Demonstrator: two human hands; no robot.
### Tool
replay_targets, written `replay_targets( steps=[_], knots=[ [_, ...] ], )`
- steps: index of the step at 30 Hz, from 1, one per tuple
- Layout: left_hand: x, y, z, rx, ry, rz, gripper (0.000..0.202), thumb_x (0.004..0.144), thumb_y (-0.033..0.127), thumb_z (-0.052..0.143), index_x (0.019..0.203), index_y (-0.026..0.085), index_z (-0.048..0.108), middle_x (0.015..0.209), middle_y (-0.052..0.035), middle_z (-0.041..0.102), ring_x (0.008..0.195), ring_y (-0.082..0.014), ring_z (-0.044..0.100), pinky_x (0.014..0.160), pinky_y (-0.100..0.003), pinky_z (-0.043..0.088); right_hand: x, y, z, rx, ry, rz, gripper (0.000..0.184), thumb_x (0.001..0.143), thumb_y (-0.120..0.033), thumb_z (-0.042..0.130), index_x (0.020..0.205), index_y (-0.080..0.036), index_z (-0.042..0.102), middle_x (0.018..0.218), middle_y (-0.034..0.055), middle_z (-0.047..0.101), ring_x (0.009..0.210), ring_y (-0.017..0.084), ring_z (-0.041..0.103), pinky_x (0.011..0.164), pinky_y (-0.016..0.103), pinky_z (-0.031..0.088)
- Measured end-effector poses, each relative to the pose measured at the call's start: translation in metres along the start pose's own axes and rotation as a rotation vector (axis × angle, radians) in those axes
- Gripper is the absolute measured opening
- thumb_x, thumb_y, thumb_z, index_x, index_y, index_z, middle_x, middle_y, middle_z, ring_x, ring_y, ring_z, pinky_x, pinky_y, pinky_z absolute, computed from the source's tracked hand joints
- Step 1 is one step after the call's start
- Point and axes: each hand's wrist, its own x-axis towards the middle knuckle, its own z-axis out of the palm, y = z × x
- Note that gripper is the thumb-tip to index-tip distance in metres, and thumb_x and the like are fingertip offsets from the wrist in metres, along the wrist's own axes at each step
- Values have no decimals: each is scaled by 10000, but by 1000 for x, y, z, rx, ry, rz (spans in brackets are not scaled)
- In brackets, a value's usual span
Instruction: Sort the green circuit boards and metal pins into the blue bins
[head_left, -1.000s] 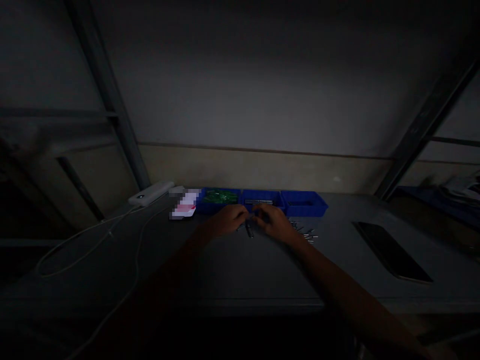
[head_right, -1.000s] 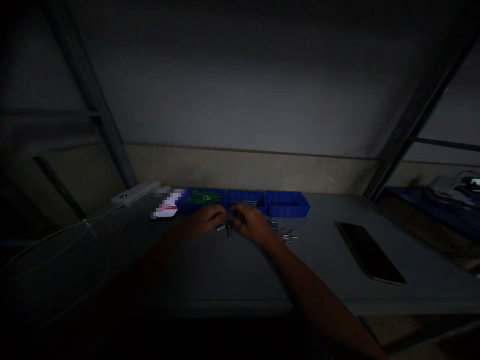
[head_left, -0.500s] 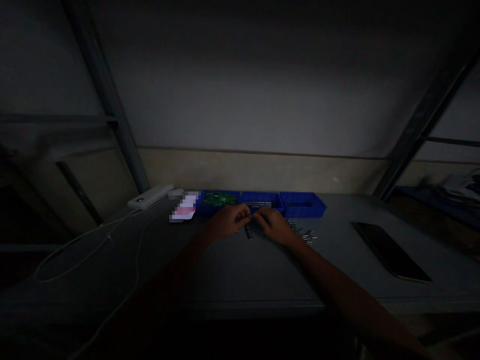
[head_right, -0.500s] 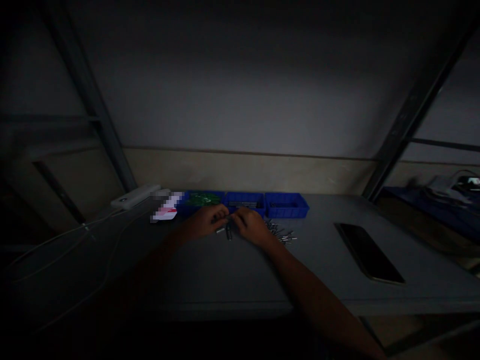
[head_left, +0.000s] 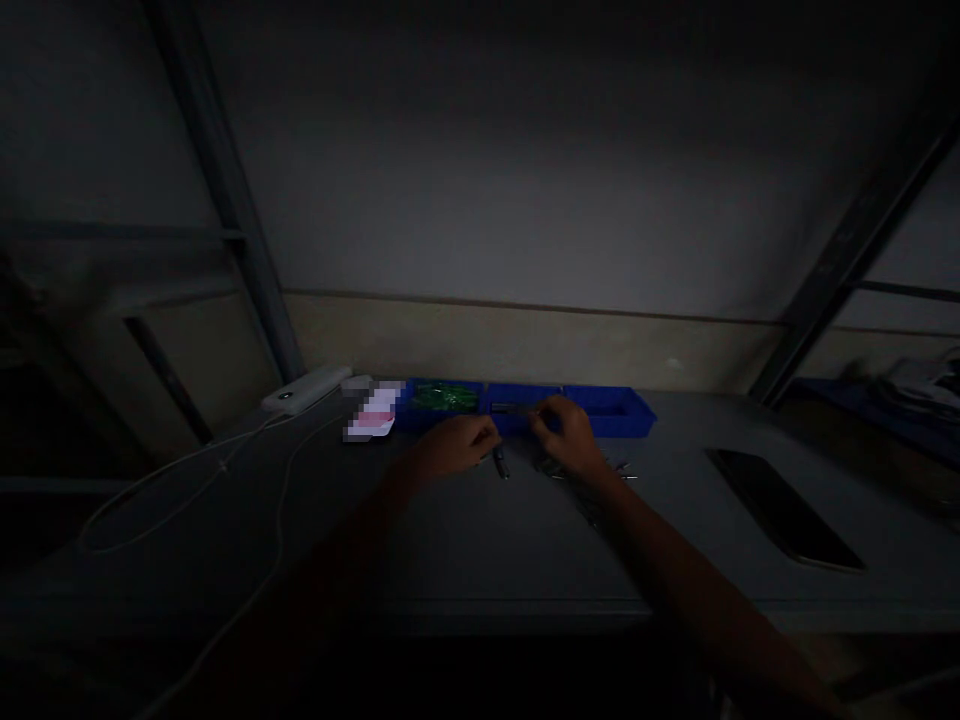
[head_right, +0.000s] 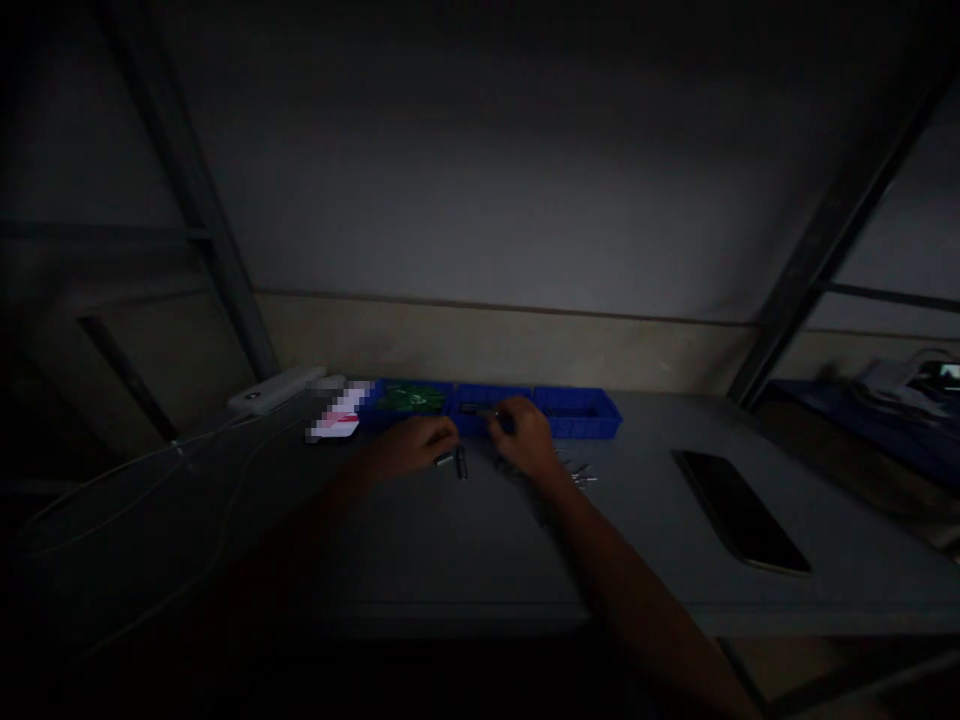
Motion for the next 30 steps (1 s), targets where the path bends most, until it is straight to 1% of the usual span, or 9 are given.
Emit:
replay_targets(
  steps=[3, 7, 10, 14, 17, 20, 24, 27, 30],
  knots=[
    [-4, -7, -1, 39, -111, -36, 222, 774, 340, 567, 905, 163, 601, 835, -47, 658, 733, -169, 594, 626, -256, 419, 3, 21, -8, -156, 115, 99, 200, 812, -329, 517, 796, -171, 639, 823, 82, 602, 839, 211, 531, 769, 321, 407],
    [-8, -11, -2, 117, -137, 5, 182, 711, 268, 635, 863, 169, 618, 877, -48, 640, 808, -187, 580, 676, -263, 421, 2, 36, -10, -300, 118, 173, 161, 777, -279, 546, 786, -183, 674, 876, 108, 581, 875, 239, 493, 786, 352, 391],
    [-7, -12, -1, 129, -130, -27, 150, 716, 215, 615, 859, 169, 617, 874, -51, 644, 796, -183, 577, 660, -260, 416, 0, 34, -6, -345, 78, 209, 162, 773, -299, 561, 786, -199, 688, 903, 118, 574, 911, 263, 472, 757, 368, 382],
    [-5, -14, 1, 143, -124, -61, 115, 745, 187, 550, 842, 177, 612, 828, -43, 647, 736, -168, 577, 618, -256, 401, 0, 30, -4, -326, 30, 246, 199, 798, -320, 539, 814, -212, 705, 958, 123, 582, 964, 287, 450, 754, 397, 371],
    [-6, -12, 0, 148, -128, -77, 112, 742, 210, 560, 837, 181, 611, 821, -39, 649, 730, -168, 579, 606, -252, 391, 0, 30, -4, -300, -6, 268, 228, 816, -322, 515, 839, -214, 715, 998, 127, 583, 989, 301, 440, 765, 420, 369],
    [-7, -10, 0, 164, -101, -73, 128, 731, 249, 600, 840, 184, 612, 817, -38, 649, 743, -173, 571, 600, -247, 378, 1, 29, -6, -281, -24, 288, 223, 819, -309, 517, 851, -223, 720, 1023, 122, 576, 1009, 299, 434, 786, 422, 364],
    [-6, -8, 1, 207, -106, -88, 103, 755, 240, 581, 832, 181, 616, 834, -46, 646, 747, -171, 564, 605, -245, 370, 2, 24, -7, -298, -77, 332, 247, 827, -321, 503, 907, -218, 712, 1070, 116, 561, 1046, 293, 419, 820, 415, 354],
    [-4, -8, 2, 257, -133, -120, 130, 776, 254, 547, 848, 173, 619, 871, -61, 641, 758, -175, 567, 614, -251, 367, 3, 20, -9, -332, -65, 373, 273, 837, -341, 485, 953, -208, 693, 1084, 113, 559, 1053, 276, 423, 835, 387, 358],
    [-4, -8, 1, 249, -143, -142, 171, 799, 271, 505, 850, 165, 629, 855, -60, 648, 739, -171, 567, 601, -250, 355, 5, 19, -11, -354, -26, 405, 284, 844, -359, 478, 946, -194, 684, 1070, 115, 567, 1033, 261, 441, 823, 355, 370]
  ],
)
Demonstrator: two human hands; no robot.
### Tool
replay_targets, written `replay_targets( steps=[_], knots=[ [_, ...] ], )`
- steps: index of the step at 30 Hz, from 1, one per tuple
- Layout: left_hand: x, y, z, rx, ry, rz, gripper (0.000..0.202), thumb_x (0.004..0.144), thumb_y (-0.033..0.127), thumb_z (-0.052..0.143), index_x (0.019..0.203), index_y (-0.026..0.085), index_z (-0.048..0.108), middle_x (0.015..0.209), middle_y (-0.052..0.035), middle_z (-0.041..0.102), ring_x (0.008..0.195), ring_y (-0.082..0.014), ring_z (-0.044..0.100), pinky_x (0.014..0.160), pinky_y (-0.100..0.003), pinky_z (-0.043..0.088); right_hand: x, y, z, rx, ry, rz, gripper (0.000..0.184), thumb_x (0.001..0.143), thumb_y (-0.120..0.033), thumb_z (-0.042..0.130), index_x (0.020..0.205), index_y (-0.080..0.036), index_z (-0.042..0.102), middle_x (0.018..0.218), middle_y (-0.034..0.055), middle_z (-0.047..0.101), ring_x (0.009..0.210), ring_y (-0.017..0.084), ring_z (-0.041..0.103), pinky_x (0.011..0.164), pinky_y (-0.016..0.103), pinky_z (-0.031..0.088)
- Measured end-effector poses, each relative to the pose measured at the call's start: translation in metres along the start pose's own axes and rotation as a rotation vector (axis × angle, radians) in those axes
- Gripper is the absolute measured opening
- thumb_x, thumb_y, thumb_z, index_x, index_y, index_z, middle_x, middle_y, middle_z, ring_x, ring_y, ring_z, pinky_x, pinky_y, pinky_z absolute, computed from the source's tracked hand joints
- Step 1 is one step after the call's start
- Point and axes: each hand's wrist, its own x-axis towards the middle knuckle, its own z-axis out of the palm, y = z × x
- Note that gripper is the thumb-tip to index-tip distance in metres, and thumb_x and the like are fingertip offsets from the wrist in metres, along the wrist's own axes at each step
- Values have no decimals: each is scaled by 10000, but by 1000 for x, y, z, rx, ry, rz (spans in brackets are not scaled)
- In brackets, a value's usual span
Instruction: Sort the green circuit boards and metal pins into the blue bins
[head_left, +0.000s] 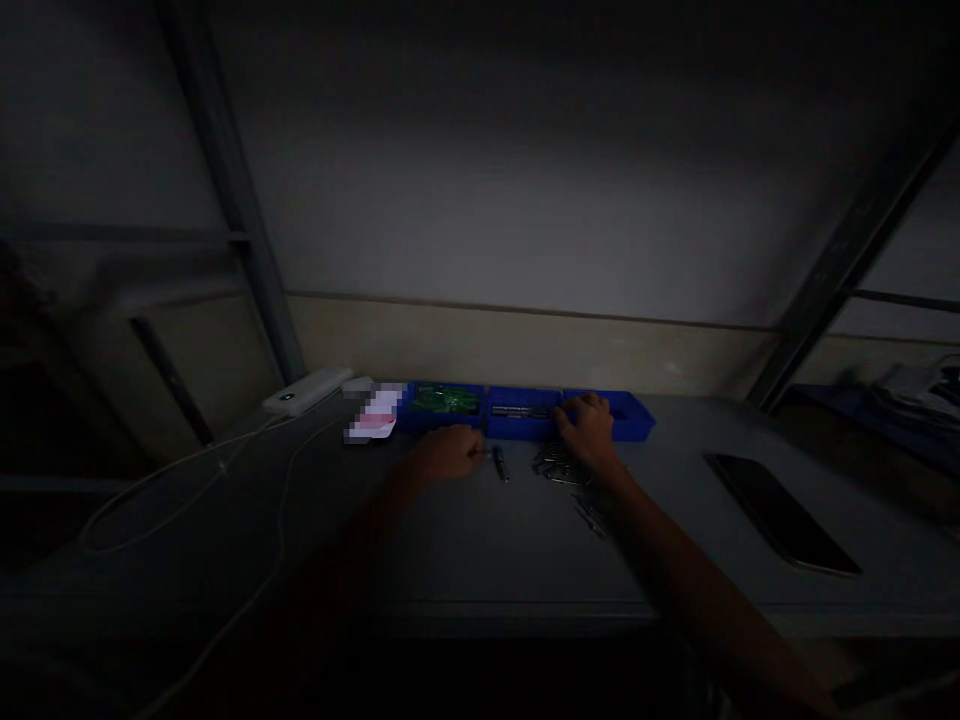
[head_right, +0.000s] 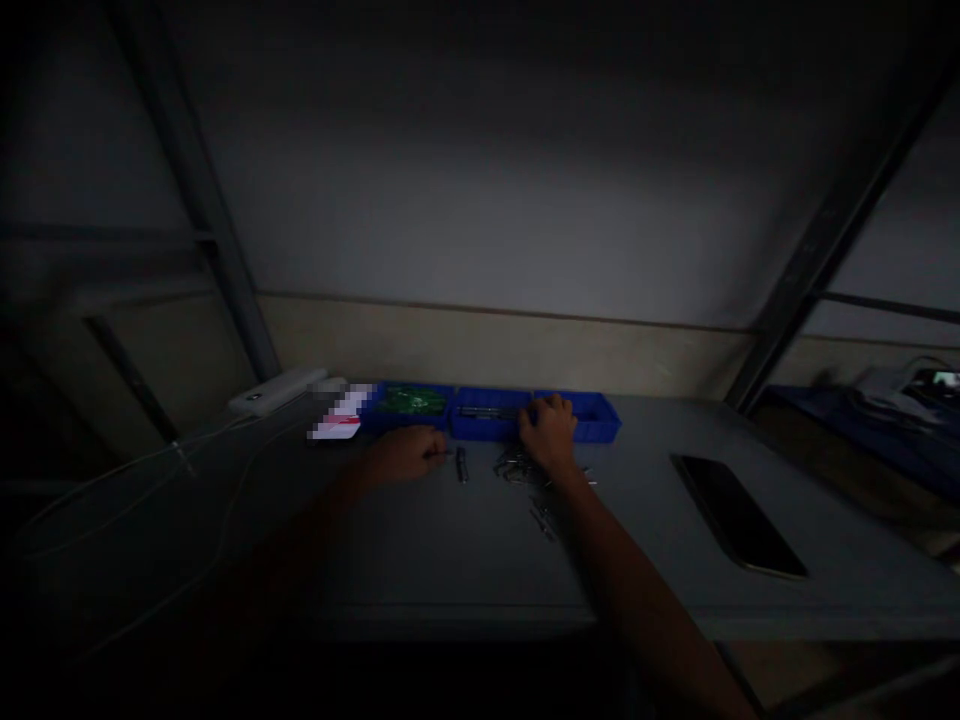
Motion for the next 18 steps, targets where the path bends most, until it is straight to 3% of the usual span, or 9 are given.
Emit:
replay_targets(
  steps=[4, 11, 15, 18],
  knots=[
    [-2, 2, -1, -45, 31, -5, 185, 802, 261, 497, 849, 158, 643, 819, -47, 661, 700, -147, 556, 582, -234, 335, 1, 1, -1, 11, -15, -7, 376, 876, -437, 413, 873, -206, 709, 1064, 107, 578, 1028, 261, 446, 824, 360, 376],
    [-1, 0, -1, -117, 63, 8, 153, 795, 240, 518, 806, 164, 651, 769, -47, 660, 669, -154, 572, 566, -242, 337, -2, 1, 3, 50, -53, -76, 426, 895, -493, 350, 995, -261, 693, 1176, 102, 530, 1129, 305, 392, 867, 472, 355],
    [4, -4, 2, -187, 126, 47, 149, 794, 229, 508, 811, 165, 641, 756, -44, 660, 658, -156, 584, 568, -242, 361, -1, 2, 2, 104, 84, -102, 408, 893, -462, 375, 964, -217, 693, 1062, 119, 569, 1063, 290, 433, 847, 451, 380],
    [9, -3, 4, -311, 199, 130, 136, 795, 236, 519, 835, 160, 624, 775, -43, 662, 688, -155, 600, 613, -246, 411, -3, -2, -1, 190, 170, -244, 310, 863, -404, 464, 921, -192, 682, 963, 112, 589, 983, 258, 482, 842, 413, 399]
  ],
)
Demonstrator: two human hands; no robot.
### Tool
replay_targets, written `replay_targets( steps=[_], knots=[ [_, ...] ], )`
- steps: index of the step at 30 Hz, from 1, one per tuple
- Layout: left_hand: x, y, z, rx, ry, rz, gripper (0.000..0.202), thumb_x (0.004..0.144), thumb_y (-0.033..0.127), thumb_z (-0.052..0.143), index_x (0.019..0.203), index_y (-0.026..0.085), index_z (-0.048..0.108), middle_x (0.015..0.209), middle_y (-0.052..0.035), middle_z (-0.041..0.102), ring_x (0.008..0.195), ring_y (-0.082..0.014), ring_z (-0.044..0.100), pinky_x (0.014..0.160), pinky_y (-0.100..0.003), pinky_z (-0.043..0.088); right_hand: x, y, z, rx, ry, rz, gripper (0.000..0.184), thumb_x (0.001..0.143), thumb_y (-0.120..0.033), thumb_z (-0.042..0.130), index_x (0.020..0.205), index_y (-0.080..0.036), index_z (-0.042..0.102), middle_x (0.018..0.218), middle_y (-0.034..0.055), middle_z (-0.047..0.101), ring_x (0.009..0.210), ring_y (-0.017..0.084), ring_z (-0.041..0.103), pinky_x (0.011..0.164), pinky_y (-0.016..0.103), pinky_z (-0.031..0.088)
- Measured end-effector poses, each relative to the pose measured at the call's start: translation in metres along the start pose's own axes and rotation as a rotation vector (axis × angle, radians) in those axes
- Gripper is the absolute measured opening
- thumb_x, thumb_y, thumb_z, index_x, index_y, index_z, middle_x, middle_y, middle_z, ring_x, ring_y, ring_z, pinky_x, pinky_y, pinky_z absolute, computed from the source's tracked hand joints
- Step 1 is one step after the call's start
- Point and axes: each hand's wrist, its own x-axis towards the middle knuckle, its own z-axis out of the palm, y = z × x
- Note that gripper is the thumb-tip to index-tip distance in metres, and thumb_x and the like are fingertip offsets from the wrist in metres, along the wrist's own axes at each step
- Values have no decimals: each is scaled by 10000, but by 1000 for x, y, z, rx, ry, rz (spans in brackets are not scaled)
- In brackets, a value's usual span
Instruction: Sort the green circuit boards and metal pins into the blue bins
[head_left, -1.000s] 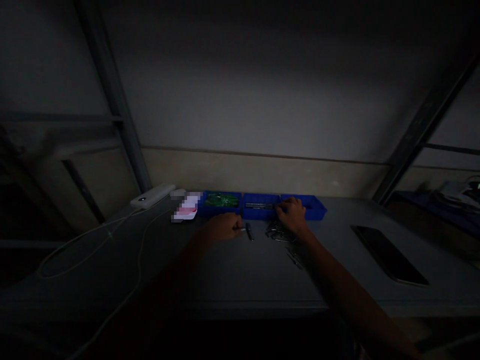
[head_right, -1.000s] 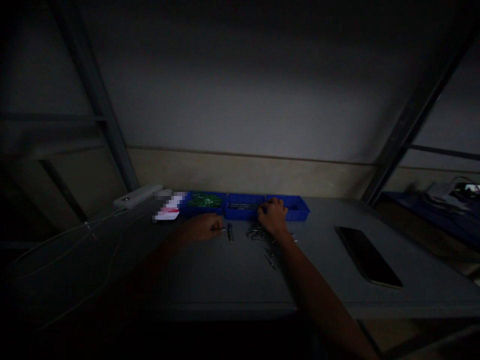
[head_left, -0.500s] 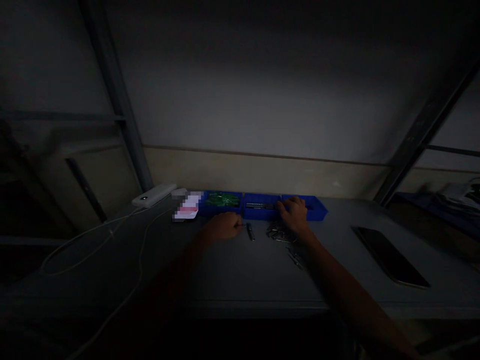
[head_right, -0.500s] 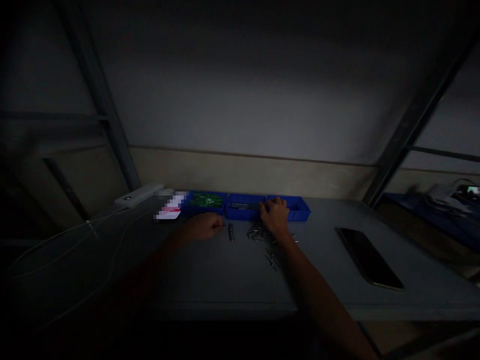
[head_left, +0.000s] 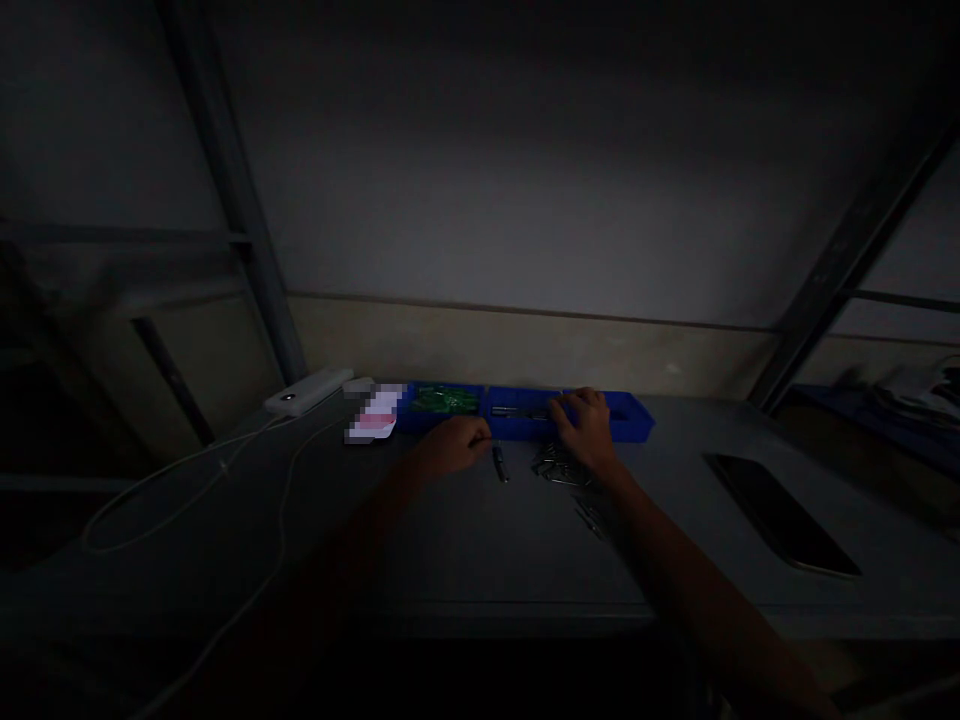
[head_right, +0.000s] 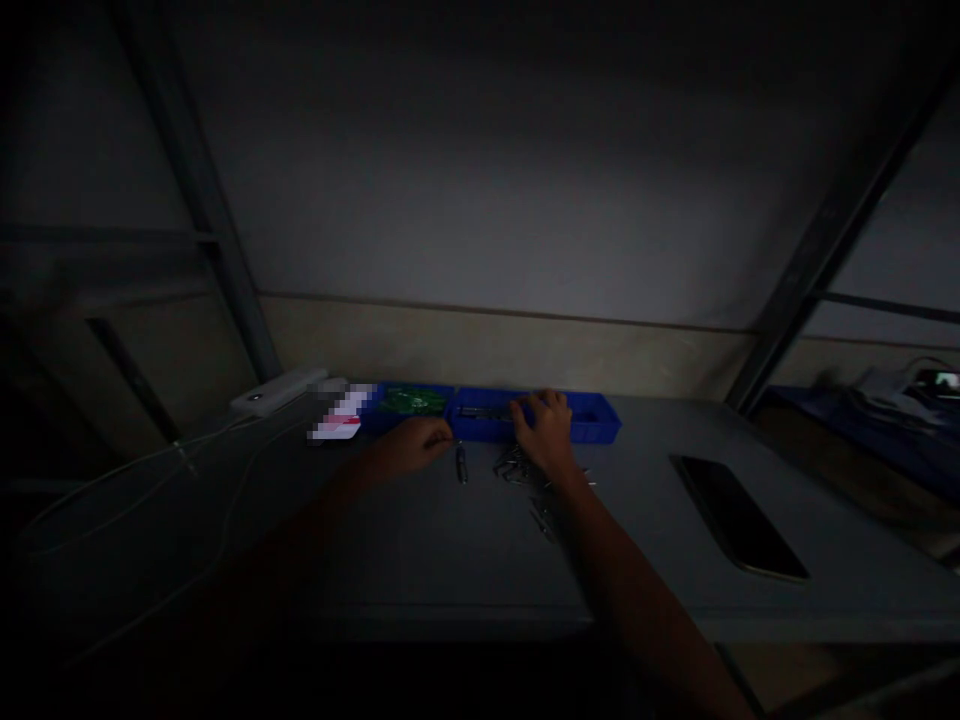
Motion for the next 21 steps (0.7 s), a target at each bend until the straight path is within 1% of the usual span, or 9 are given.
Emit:
replay_targets(
  steps=[3, 6, 9, 11, 13, 15, 17, 19, 21],
  knots=[
    [2, 7, 0, -89, 47, 40, 137, 791, 256, 544, 850, 154, 613, 814, -50, 663, 754, -163, 612, 677, -260, 446, -5, -12, 2, 144, -87, -228, 202, 833, -307, 524, 949, -191, 643, 894, 81, 605, 905, 223, 527, 823, 373, 420],
    [2, 15, -3, -143, 52, 46, 159, 810, 274, 525, 864, 156, 618, 843, -48, 664, 794, -164, 613, 711, -264, 450, -13, -25, 8, 245, -214, -413, 230, 795, -230, 569, 1019, -186, 590, 945, 76, 616, 916, 210, 542, 833, 354, 427],
    [1, 17, -5, -161, 21, 54, 191, 837, 278, 475, 845, 161, 626, 838, -39, 665, 795, -160, 611, 717, -263, 442, -18, -32, 13, 293, -242, -461, 184, 802, -209, 561, 983, -178, 572, 941, 82, 614, 901, 200, 548, 810, 337, 433],
    [2, 17, -5, -155, 9, 33, 253, 863, 291, 419, 793, 157, 622, 783, -33, 658, 752, -156, 607, 696, -264, 440, -19, -34, 13, 297, -234, -447, 110, 831, -239, 536, 918, -182, 570, 876, 74, 605, 852, 194, 549, 768, 324, 435],
    [5, 20, -8, -136, 26, 6, 312, 877, 306, 379, 729, 155, 608, 714, -29, 641, 697, -154, 595, 667, -269, 440, -18, -34, 12, 291, -237, -445, 107, 854, -279, 509, 853, -187, 564, 825, 62, 588, 817, 187, 542, 746, 316, 430],
    [5, 30, -13, -116, 123, 15, 286, 858, 306, 410, 703, 157, 598, 708, -33, 634, 701, -161, 590, 678, -282, 449, -16, -35, 10, 287, -236, -430, 149, 869, -300, 481, 799, -189, 552, 787, 51, 567, 785, 178, 532, 729, 309, 424],
    [-4, 49, -16, -133, 307, 65, 213, 830, 295, 462, 742, 164, 606, 782, -45, 643, 774, -171, 594, 735, -303, 460, -14, -35, 7, 295, -217, -389, 186, 878, -301, 455, 754, -189, 536, 757, 43, 549, 752, 171, 524, 709, 304, 420],
    [-26, 72, -11, -242, 480, 109, 222, 856, 313, 439, 821, 179, 613, 842, -56, 642, 829, -177, 599, 757, -320, 477, -12, -34, 5, 316, -178, -331, 204, 874, -304, 449, 719, -191, 520, 735, 38, 538, 724, 167, 520, 688, 301, 416],
    [-62, 92, 6, -362, 585, 126, 250, 889, 346, 396, 942, 226, 609, 953, -58, 639, 922, -187, 595, 767, -337, 498, -10, -32, 3, 330, -134, -278, 212, 864, -305, 456, 689, -197, 507, 717, 31, 534, 710, 165, 518, 680, 299, 413]
  ],
)
